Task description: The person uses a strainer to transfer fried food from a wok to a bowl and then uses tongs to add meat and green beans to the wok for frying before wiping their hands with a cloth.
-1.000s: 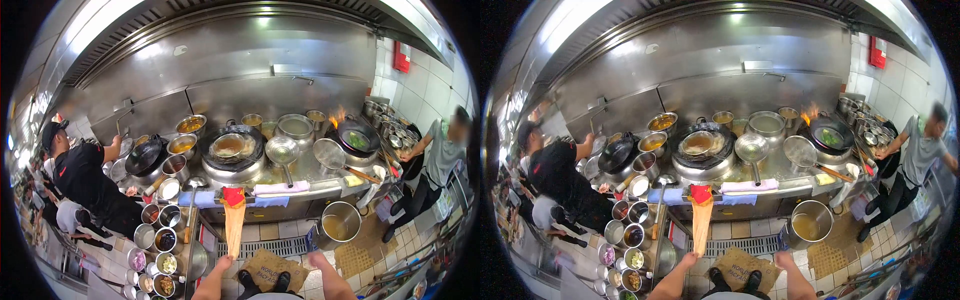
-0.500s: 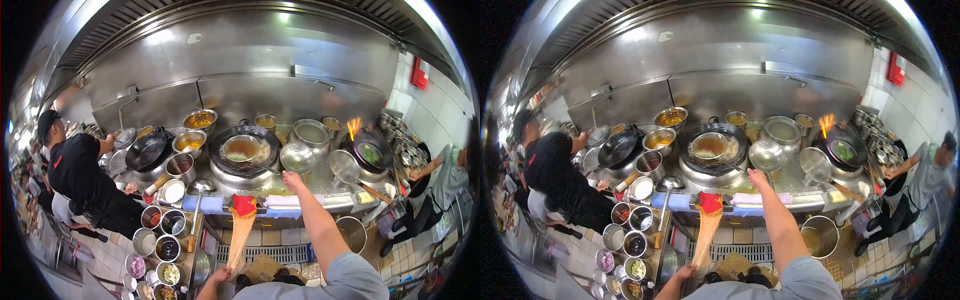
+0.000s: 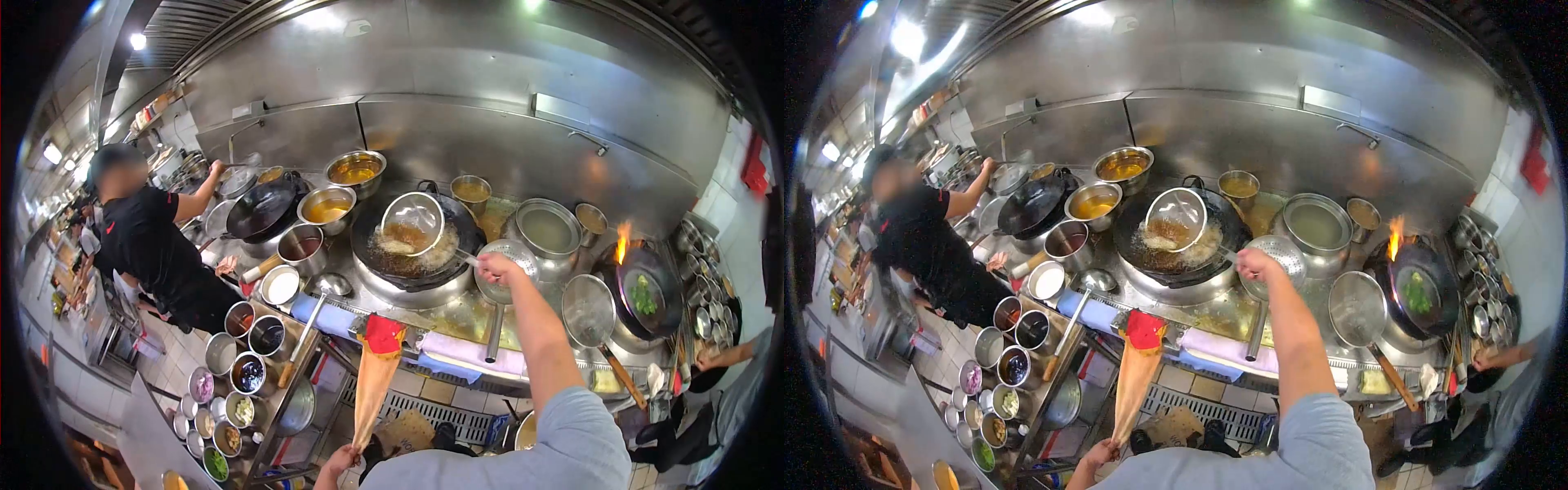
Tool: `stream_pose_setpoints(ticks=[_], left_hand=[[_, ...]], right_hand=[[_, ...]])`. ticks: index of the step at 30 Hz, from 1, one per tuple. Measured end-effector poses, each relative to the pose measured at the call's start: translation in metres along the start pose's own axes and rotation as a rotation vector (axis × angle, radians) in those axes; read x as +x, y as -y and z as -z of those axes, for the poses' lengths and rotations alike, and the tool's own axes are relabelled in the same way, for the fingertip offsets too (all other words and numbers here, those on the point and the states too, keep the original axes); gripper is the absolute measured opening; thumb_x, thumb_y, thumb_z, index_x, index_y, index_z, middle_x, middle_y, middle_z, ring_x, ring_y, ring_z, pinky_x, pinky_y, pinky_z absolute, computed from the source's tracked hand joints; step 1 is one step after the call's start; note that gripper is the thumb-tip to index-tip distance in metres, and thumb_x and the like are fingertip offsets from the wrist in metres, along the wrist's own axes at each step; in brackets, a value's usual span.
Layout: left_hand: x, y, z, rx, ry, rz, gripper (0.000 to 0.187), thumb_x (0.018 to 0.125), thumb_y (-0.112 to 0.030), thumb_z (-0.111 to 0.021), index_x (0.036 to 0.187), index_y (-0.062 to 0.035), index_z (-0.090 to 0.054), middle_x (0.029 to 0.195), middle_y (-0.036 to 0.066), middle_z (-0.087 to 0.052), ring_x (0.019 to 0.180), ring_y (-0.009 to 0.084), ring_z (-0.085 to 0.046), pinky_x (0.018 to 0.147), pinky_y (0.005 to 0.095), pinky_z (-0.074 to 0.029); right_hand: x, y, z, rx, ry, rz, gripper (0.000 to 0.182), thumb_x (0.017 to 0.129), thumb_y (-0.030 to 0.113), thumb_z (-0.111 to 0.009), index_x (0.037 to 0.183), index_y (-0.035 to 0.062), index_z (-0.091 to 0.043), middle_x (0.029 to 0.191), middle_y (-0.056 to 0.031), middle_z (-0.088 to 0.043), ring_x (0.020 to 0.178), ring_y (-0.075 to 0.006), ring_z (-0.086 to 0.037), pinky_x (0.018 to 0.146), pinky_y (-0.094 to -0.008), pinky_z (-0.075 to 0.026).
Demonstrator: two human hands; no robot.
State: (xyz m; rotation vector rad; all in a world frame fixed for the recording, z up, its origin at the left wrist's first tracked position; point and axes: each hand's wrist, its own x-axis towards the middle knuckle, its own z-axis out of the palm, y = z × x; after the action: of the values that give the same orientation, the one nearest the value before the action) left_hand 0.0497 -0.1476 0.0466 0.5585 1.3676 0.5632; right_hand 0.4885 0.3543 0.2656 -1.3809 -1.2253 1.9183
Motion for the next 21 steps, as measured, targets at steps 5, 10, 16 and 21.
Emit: stream_pose_setpoints(ticks=[5,10,16,21], left_hand=[[-0.014,-0.015,-0.023,-0.083,-0.094,0.004,0.028,0.089,-0.035,-0.048,0.080,-0.0091,-0.051,0.060,-0.001,-0.048,0.053,0.0101,-0.045,0.052,0.0234,-0.038],[-0.021,-0.026,-0.011,-0.081,-0.143,0.002,0.027,0.089,-0.034,-0.048,0.079,-0.0089,-0.051,0.060,-0.002,-0.048,0.054,0.0101,-0.046,0.052,0.0236,-0.038],[-0.029,-0.038,-0.022,-0.078,-0.195,0.017,0.026,0.090,-0.032,-0.047,0.078,-0.0088,-0.050,0.060,-0.001,-0.046,0.055,0.0110,-0.046,0.053,0.0243,-0.039],[-0.019,-0.032,-0.028,-0.146,-0.200,0.042,0.022,0.090,-0.026,-0.045,0.082,-0.0067,-0.050,0.060,0.000,-0.047,0.053,0.0120,-0.046,0.052,0.0255,-0.040]], right_hand=[[-0.006,0.008,0.058,-0.274,-0.081,0.036,0.035,0.082,0.004,-0.041,0.116,0.0110,-0.042,0.064,-0.0043,-0.049,0.039,-0.0084,-0.037,0.033,-0.0226,-0.029],[-0.029,0.017,0.083,-0.497,0.001,0.109,0.036,0.082,0.005,-0.041,0.118,0.0094,-0.043,0.063,-0.0029,-0.048,0.039,-0.0083,-0.036,0.033,-0.0240,-0.030],[-0.050,0.027,0.072,-0.426,0.173,-0.039,0.031,0.082,0.002,-0.042,0.113,0.0078,-0.045,0.063,-0.0028,-0.047,0.041,-0.0063,-0.035,0.035,-0.0212,-0.028],[-0.045,-0.003,0.010,-0.019,0.198,-0.091,0.019,0.084,0.003,-0.045,0.102,0.0056,-0.046,0.067,-0.0040,-0.049,0.042,-0.0053,-0.034,0.035,-0.0197,-0.027]])
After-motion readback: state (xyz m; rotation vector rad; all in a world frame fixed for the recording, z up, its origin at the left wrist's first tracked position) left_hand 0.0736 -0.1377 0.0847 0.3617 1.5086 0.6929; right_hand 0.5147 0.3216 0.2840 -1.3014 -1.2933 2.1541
